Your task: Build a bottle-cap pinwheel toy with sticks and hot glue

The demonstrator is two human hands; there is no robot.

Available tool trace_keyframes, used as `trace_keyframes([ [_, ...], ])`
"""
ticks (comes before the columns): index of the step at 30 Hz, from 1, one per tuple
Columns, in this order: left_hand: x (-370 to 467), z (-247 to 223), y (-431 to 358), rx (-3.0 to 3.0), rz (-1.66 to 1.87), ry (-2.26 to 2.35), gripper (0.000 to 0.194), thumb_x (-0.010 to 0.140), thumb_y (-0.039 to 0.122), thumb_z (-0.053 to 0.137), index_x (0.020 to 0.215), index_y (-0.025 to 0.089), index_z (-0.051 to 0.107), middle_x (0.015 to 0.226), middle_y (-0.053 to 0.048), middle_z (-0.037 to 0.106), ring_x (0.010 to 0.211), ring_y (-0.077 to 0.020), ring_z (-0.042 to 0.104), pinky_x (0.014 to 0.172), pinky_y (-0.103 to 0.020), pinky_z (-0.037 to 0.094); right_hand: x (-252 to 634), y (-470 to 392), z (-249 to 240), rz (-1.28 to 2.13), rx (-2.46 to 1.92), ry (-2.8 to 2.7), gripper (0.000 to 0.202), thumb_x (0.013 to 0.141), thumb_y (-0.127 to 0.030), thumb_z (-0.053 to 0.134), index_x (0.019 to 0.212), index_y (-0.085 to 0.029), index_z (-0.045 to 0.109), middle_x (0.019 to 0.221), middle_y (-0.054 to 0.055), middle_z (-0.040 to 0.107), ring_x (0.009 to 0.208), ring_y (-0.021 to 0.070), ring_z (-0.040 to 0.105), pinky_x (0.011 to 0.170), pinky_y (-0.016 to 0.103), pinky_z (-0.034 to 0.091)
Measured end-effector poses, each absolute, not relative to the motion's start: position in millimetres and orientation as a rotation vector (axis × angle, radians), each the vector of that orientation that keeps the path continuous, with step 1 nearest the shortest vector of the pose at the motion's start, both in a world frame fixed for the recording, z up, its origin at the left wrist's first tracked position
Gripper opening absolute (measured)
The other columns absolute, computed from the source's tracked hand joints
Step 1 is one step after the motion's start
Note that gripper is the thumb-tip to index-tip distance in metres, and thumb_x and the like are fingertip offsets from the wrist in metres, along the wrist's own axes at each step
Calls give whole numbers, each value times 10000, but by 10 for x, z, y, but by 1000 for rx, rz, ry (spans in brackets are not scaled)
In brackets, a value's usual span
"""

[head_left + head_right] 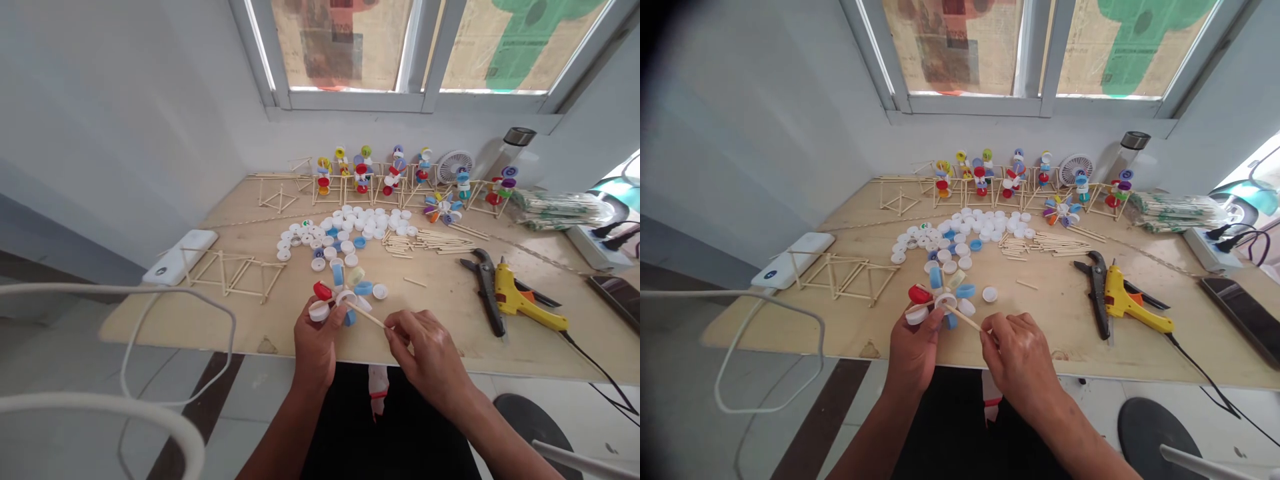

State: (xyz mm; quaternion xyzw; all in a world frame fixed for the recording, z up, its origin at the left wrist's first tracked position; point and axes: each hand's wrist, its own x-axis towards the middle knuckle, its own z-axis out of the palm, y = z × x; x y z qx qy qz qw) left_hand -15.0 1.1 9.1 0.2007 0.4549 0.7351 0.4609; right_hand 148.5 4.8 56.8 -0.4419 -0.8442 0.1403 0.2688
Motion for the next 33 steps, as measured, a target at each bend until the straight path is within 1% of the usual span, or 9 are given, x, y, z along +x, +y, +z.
trace_keyframes([
  [4, -157, 89, -11, 571, 1825, 1147, 261, 625, 220, 795, 835, 170, 650, 762, 20, 652, 749, -119, 595, 707, -222, 469, 1436, 54, 541, 279, -1173, -2287, 146, 915, -188, 427, 814, -193, 532, 645, 11, 623, 592, 148, 543, 650, 285, 343],
  [11, -173, 71, -24, 677, 1849, 1302, 309, 610, 237, 801, 873, 181, 650, 828, 6, 673, 764, -134, 610, 745, -242, 490, 1377, 10, 533, 179, -1194, -2273, 178, 922, -178, 420, 799, -186, 549, 626, 15, 615, 603, 151, 551, 649, 287, 333],
  [14, -184, 48, -33, 772, 1844, 1357, 332, 613, 228, 798, 907, 192, 649, 876, -13, 676, 819, -162, 620, 794, -275, 499, 1352, -18, 518, 298, -1231, -2216, 169, 921, -200, 418, 833, -186, 562, 593, -4, 575, 579, 146, 535, 635, 275, 346],
  [17, -196, 48, -47, 857, 1829, 1428, 332, 638, 235, 783, 941, 206, 649, 890, -19, 676, 826, -172, 622, 799, -285, 499, 1331, -35, 517, 500, -1308, -2125, 164, 910, -237, 427, 871, -192, 580, 591, -10, 561, 581, 149, 522, 611, 263, 356],
  [21, -226, 95, -68, 982, 1818, 1548, 267, 671, 243, 757, 918, 218, 660, 887, -15, 671, 817, -172, 621, 788, -271, 483, 1327, -6, 539, 965, -1373, -1962, 195, 907, -296, 423, 875, -195, 587, 556, -36, 530, 533, 124, 482, 552, 239, 346],
  [23, -234, 133, -82, 1059, 1825, 1588, 262, 660, 233, 761, 905, 223, 669, 888, -19, 670, 819, -180, 619, 794, -275, 475, 1326, 29, 544, 1227, -1345, -1839, 235, 906, -344, 424, 862, -185, 591, 534, -47, 501, 501, 107, 451, 510, 224, 330],
  [25, -222, 170, -99, 1147, 1818, 1575, 267, 638, 215, 771, 890, 226, 684, 896, -33, 674, 843, -199, 617, 819, -290, 465, 1314, 64, 541, 1396, -1304, -1716, 288, 902, -397, 430, 855, -170, 601, 522, -51, 479, 486, 96, 422, 481, 215, 316],
  [28, -170, 203, -126, 1254, 1762, 1477, 244, 632, 194, 766, 864, 228, 697, 904, -53, 676, 885, -224, 611, 855, -317, 452, 1278, 91, 530, 1429, -1273, -1634, 331, 894, -427, 441, 890, -151, 625, 504, -56, 457, 467, 86, 396, 465, 206, 312],
  [33, -118, 178, -138, 1168, 1727, 1514, 254, 638, 213, 768, 879, 236, 690, 855, -41, 674, 816, -214, 613, 809, -312, 471, 1250, 69, 523, 1237, -1328, -1743, 298, 893, -369, 452, 983, -167, 653, 511, -45, 519, 462, 90, 445, 472, 201, 348],
])
